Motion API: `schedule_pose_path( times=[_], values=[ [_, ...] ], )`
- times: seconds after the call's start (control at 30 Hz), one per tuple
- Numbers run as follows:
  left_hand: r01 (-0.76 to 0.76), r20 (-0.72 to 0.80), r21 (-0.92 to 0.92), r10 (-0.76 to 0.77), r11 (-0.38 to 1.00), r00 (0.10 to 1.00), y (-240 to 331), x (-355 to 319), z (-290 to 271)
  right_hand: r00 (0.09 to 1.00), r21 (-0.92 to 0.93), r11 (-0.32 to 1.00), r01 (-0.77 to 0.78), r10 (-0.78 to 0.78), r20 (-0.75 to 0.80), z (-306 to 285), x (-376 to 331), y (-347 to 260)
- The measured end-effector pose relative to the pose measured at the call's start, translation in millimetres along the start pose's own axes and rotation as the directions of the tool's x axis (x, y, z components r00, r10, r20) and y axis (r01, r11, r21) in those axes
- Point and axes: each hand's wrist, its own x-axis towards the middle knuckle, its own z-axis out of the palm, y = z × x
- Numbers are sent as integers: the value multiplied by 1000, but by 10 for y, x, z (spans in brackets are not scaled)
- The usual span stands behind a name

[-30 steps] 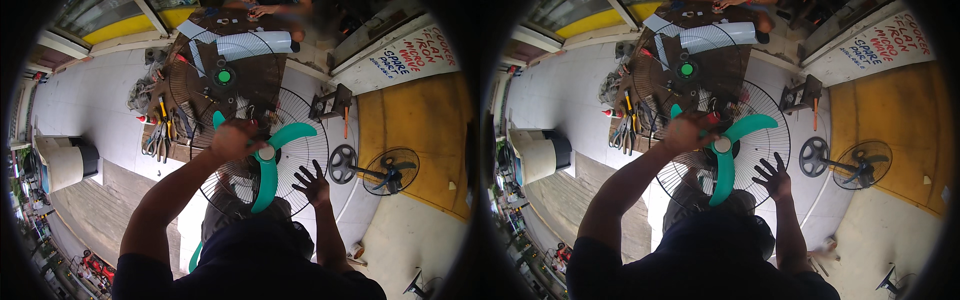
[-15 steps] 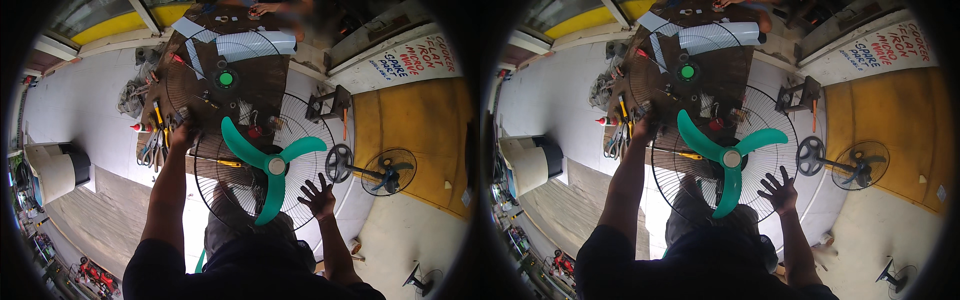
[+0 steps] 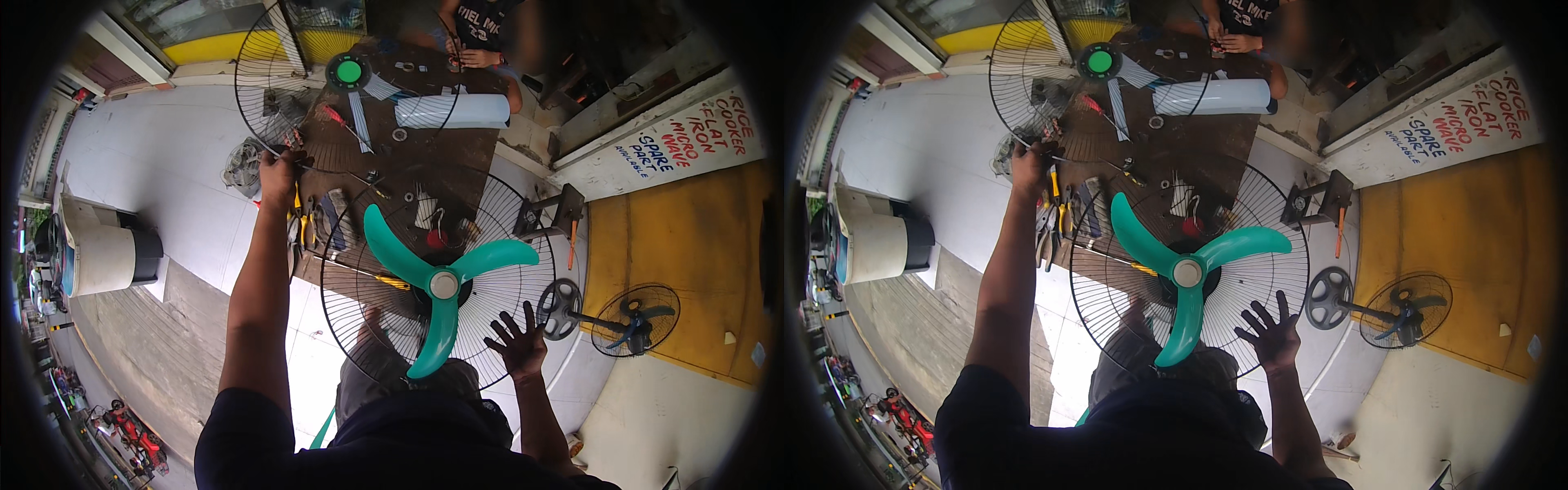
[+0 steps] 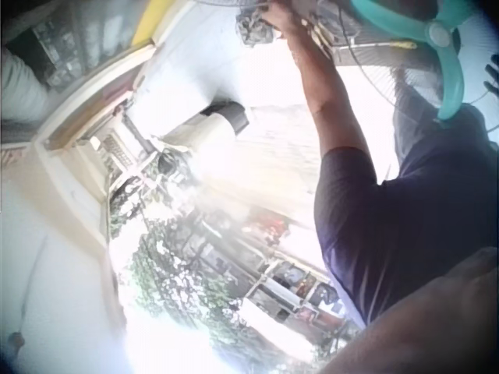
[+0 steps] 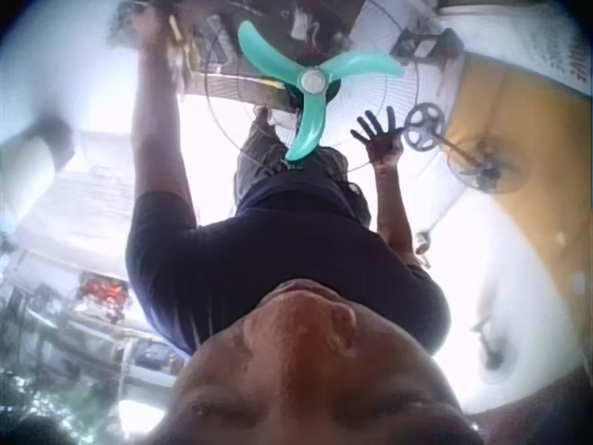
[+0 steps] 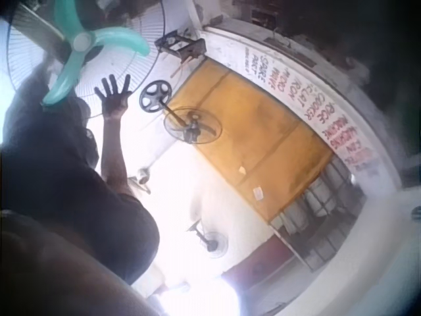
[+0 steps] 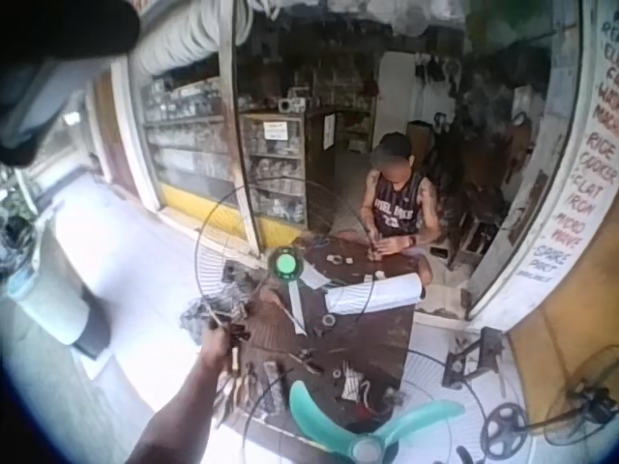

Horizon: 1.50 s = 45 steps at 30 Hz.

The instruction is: The person assembles a table fan by attaching the motor housing, fan blades, and front grille to the base. They wipe the fan blades and grille with a cloth during assembly and place the completed fan on the workbench.

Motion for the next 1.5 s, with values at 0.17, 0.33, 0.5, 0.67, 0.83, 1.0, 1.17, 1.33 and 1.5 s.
schedule_pose_path(
  times=[0.17, 0.33, 0.5, 0.67, 0.83, 1.0, 1.17, 1.33, 1.5],
  values=[
    [-202, -160, -100, 184, 974, 970, 1024, 71, -266, 991, -45, 998, 54, -48, 126, 465, 411, -101],
    [35, 31, -187, -30, 982, 999, 1627, -25, -753, 980, -160, 986, 47, -14, 199, 932, 932, -212],
    [109, 66, -444, -89, 889, 994, 1786, -274, -1144, 968, -224, 974, 12, 45, 248, 1298, 1115, -202],
    [97, 9, -414, -103, 905, 995, 1701, -516, -1452, 978, -304, 952, 29, 36, 207, 1507, 1008, -304],
    [104, 6, -476, -115, 873, 993, 1562, -573, -1662, 999, -231, 973, 3, 6, 39, 1423, 856, -360],
    [76, 72, -537, -44, 840, 996, 1431, -660, -1672, 997, -169, 983, 67, -74, -34, 1137, 632, -295],
    [46, 47, -537, -25, 842, 999, 1423, -1024, -1550, 994, -98, 992, 76, -83, -71, 775, 420, -333],
    [-31, -57, -476, 4, 879, 998, 1415, -1615, -1346, 998, -72, 996, 48, -51, -38, 332, 181, -460],
    [-54, -101, -499, 4, 865, 995, 1315, -2150, -1136, 999, -30, 999, -16, 16, 27, 86, -54, -478]
  ],
)
